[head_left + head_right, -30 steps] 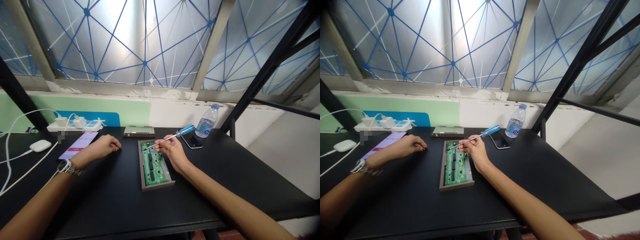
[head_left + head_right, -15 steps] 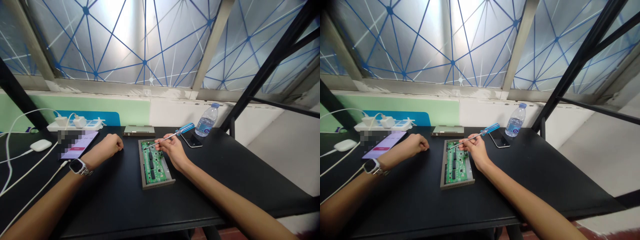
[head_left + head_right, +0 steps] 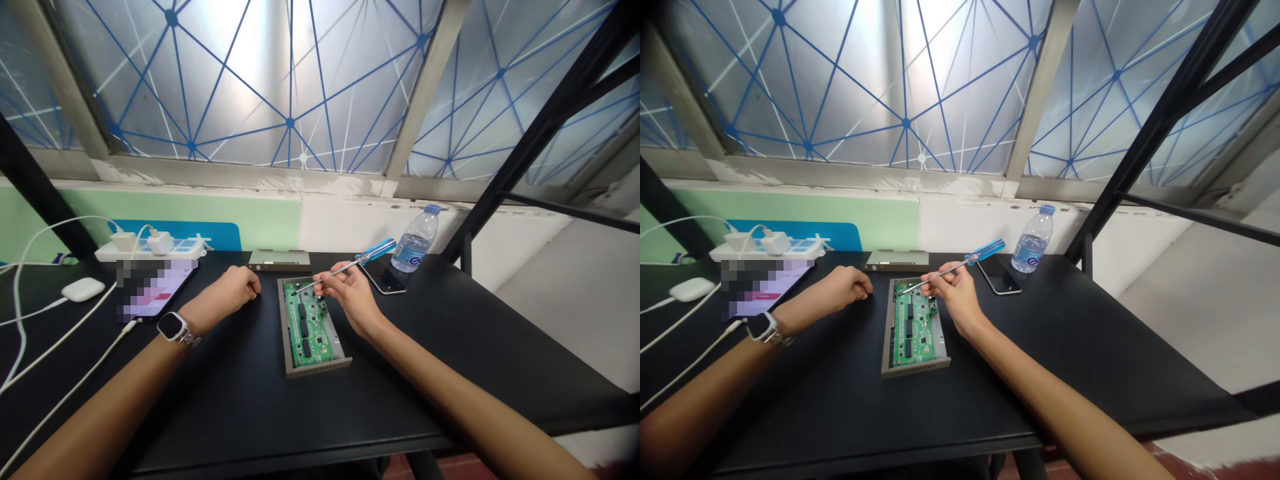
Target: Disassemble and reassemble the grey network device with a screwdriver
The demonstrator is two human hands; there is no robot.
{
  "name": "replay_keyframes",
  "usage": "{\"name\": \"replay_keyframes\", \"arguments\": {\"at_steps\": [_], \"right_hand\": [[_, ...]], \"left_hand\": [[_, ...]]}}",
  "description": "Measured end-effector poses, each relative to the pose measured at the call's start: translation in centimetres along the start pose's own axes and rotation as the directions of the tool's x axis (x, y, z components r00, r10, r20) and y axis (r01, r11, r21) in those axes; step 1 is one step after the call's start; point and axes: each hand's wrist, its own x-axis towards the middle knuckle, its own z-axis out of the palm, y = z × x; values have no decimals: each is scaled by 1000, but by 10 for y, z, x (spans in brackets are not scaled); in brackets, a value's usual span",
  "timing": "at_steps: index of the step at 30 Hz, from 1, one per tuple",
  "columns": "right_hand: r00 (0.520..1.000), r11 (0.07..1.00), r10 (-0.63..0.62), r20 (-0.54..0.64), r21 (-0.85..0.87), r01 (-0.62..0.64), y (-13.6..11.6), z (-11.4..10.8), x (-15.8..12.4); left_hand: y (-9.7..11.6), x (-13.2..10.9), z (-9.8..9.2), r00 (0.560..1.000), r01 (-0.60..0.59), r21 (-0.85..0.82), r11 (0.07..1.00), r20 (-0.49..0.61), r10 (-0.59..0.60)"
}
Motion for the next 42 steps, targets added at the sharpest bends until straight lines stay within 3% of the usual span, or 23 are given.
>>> {"name": "replay_keyframes", "arguments": {"at_steps": [6,12,16,20,27,31,35,38,42], "right_hand": [[1000,1000,-8,1,-11,8,-2,-2,1],[999,998,-52,-5,-40,52,-10,-6,5],[997,996,-75,6,-57,75,-12,-10,8],[996,995,-91,16,-41,92,-14,-11,8],[981,980,-192,-8,-60,191,-34,-21,13],[953,954,-293,-80,-89,286,-52,-31,19],[941,947,-317,-116,-93,307,-57,-38,23],[938,943,-326,-121,-108,314,-56,-40,25],[929,932,-353,-115,-135,337,-55,-40,26]], "left_hand": [[8,-5,-10,1000,-3,33,999,28,2],[38,-22,-16,983,-182,133,974,34,179],[72,-29,-10,943,-301,179,937,202,265],[93,-22,-6,911,-309,181,934,338,236],[123,-12,7,893,-378,227,897,344,290],[146,-8,22,833,-531,296,794,350,427],[162,7,38,776,-625,275,731,321,543],[164,21,50,787,-614,223,757,240,568],[157,32,61,892,-450,129,884,108,439]]}}
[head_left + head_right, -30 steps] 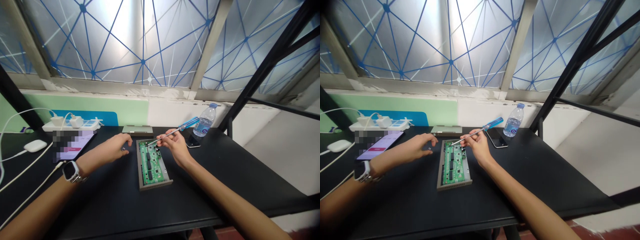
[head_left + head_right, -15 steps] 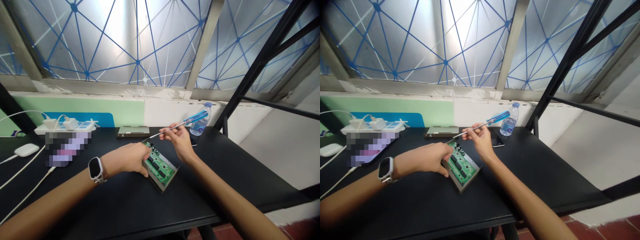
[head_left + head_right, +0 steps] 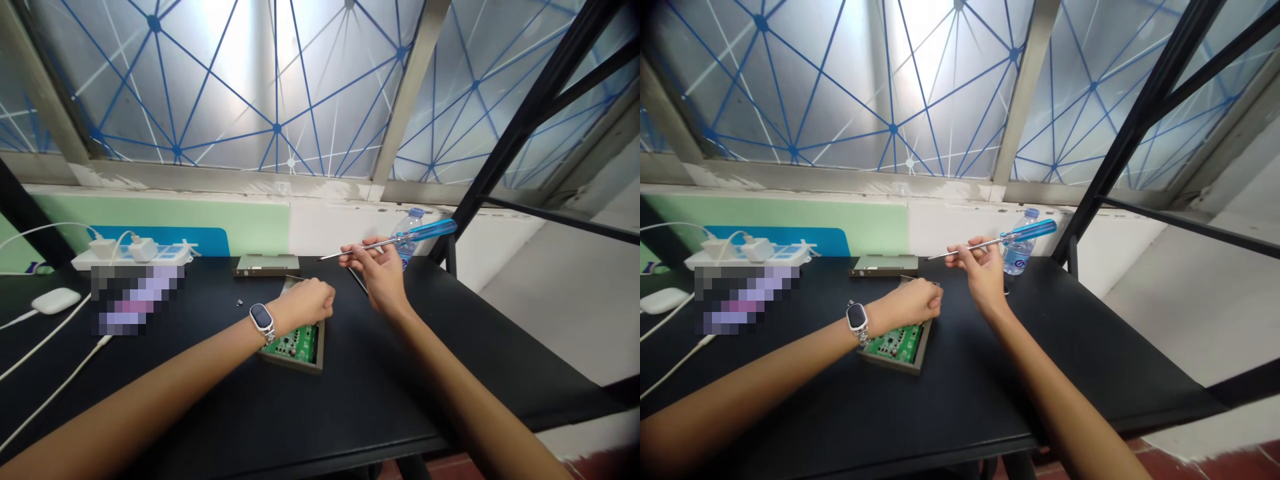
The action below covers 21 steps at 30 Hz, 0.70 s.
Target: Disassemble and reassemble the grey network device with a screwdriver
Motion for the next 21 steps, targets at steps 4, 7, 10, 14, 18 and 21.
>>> {"name": "replay_keyframes", "arguments": {"at_steps": [4,7,10,14,18,21], "right_hand": [[999,999,-2,35,-42,3,0,1,-1],[998,997,-3,60,-82,8,2,2,-2],[996,992,8,86,-129,3,6,5,-5],[987,982,48,156,-186,-18,16,10,-12],[974,970,74,214,-240,-20,28,11,-18],[960,962,98,261,-273,-24,32,15,-18]], "left_hand": [[-18,-7,1,990,116,-52,992,-73,-120],[-38,-16,-3,965,138,-10,990,-223,-137],[-60,-25,-7,938,40,46,998,-345,-22],[-85,-33,-7,969,-6,16,1000,-247,9],[-100,-45,-5,974,24,-16,1000,-223,-27],[-101,-57,-9,972,59,-49,997,-224,-69]]}}
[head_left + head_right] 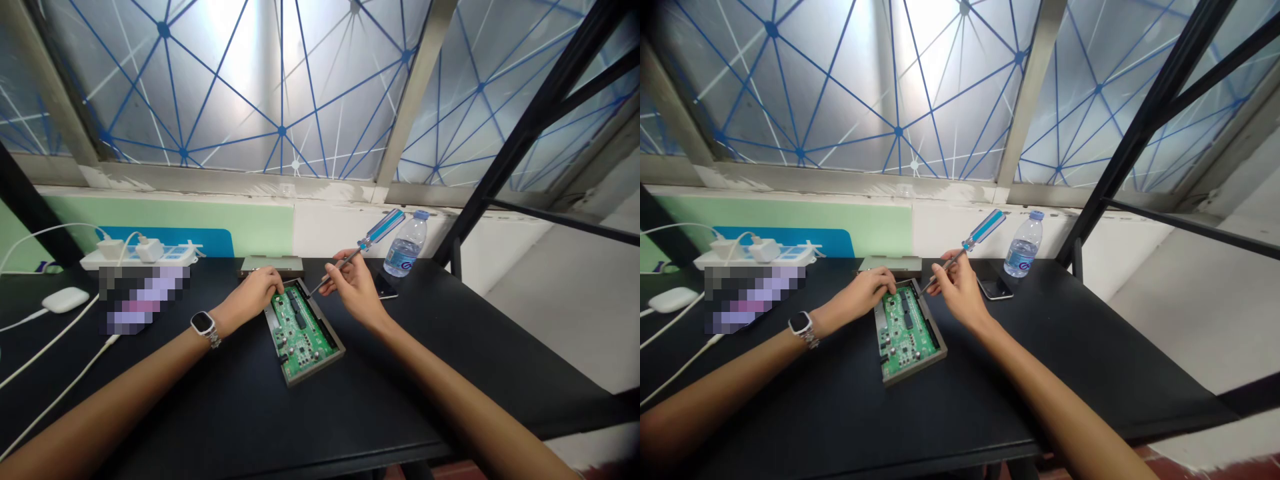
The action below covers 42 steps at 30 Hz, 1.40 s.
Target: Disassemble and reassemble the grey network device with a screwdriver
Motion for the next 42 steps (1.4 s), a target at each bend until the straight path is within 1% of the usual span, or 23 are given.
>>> {"name": "replay_keyframes", "arguments": {"at_steps": [4,6,8,11,13,16,18,21,23,27,31,34,39,42], "right_hand": [[995,994,-15,101,-105,25,-7,12,13],[985,984,-23,173,-172,53,-11,20,24],[970,963,-43,239,-250,105,-13,29,36],[944,933,-73,322,-311,178,-11,41,56],[924,930,-54,379,-317,184,-9,46,68],[898,939,35,439,-322,121,-8,49,78],[888,946,83,452,-316,73,-7,47,81],[875,954,120,469,-300,30,-6,42,80],[868,955,125,480,-294,25,-6,39,78],[876,953,91,474,-296,61,-7,37,76],[884,951,93,459,-303,57,-8,38,74],[887,947,91,453,-315,64,-8,38,74],[888,921,66,455,-370,122,-7,40,72],[883,905,54,466,-397,154,-8,41,70]], "left_hand": [[7,-10,-11,999,50,5,999,-14,-50],[11,-13,-13,997,53,6,999,-51,-53],[12,-12,-12,993,38,-27,999,-110,-41],[13,-7,-7,983,31,-187,982,-172,-64],[11,1,-4,983,31,-348,937,-159,-91],[8,13,0,989,17,-553,833,-114,-96],[6,19,1,989,36,-605,796,-94,-116],[6,21,3,986,74,-607,791,-76,-151],[7,20,5,985,73,-606,793,-83,-154],[10,18,9,980,45,-628,777,-123,-156],[9,17,14,972,71,-621,781,-133,-194],[7,16,17,970,74,-616,784,-138,-200],[6,14,19,970,64,-580,812,-156,-188],[9,13,17,968,65,-514,855,-177,-180]]}}
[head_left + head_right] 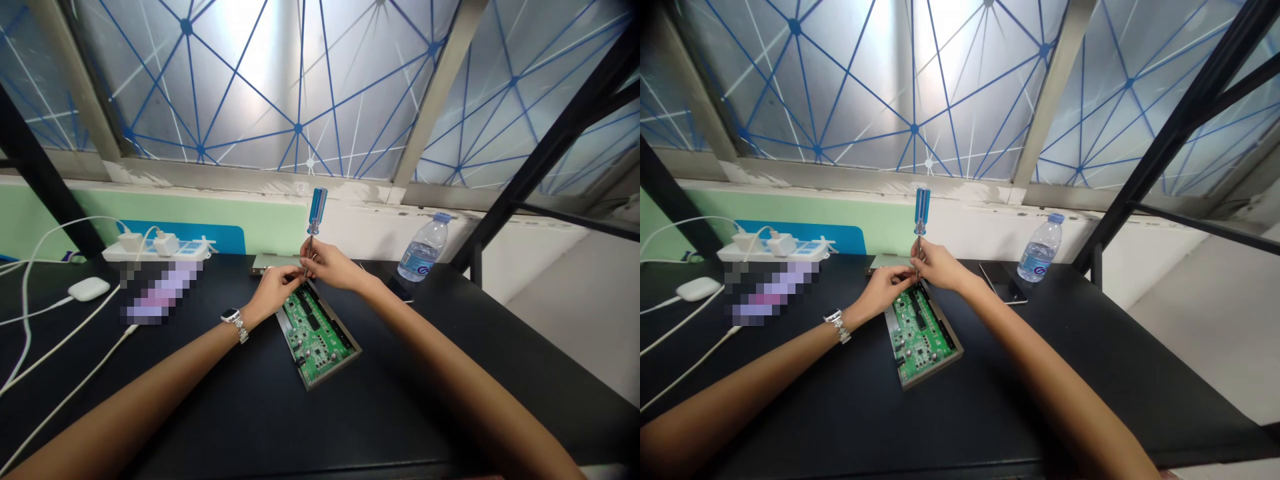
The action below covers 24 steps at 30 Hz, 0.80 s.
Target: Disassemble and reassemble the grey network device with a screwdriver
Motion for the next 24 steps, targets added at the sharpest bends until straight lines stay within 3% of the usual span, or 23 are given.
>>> {"name": "replay_keyframes", "arguments": {"at_steps": [4,9,13,18,24], "right_hand": [[999,1000,13,49,-21,-12,-6,-10,3],[988,991,102,119,-97,-91,-27,-38,18],[978,963,206,11,-180,-201,-42,-47,23],[983,952,86,-161,-276,-129,-42,-40,13],[947,948,-26,-321,-308,-79,-36,-33,8]], "left_hand": [[3,-2,1,999,-4,108,994,-33,8],[0,-3,2,998,15,114,993,-62,-8],[-2,-4,3,997,28,157,987,-77,-16],[-1,-5,3,997,36,179,983,-80,-22],[2,-6,3,996,50,188,981,-76,-36]]}}
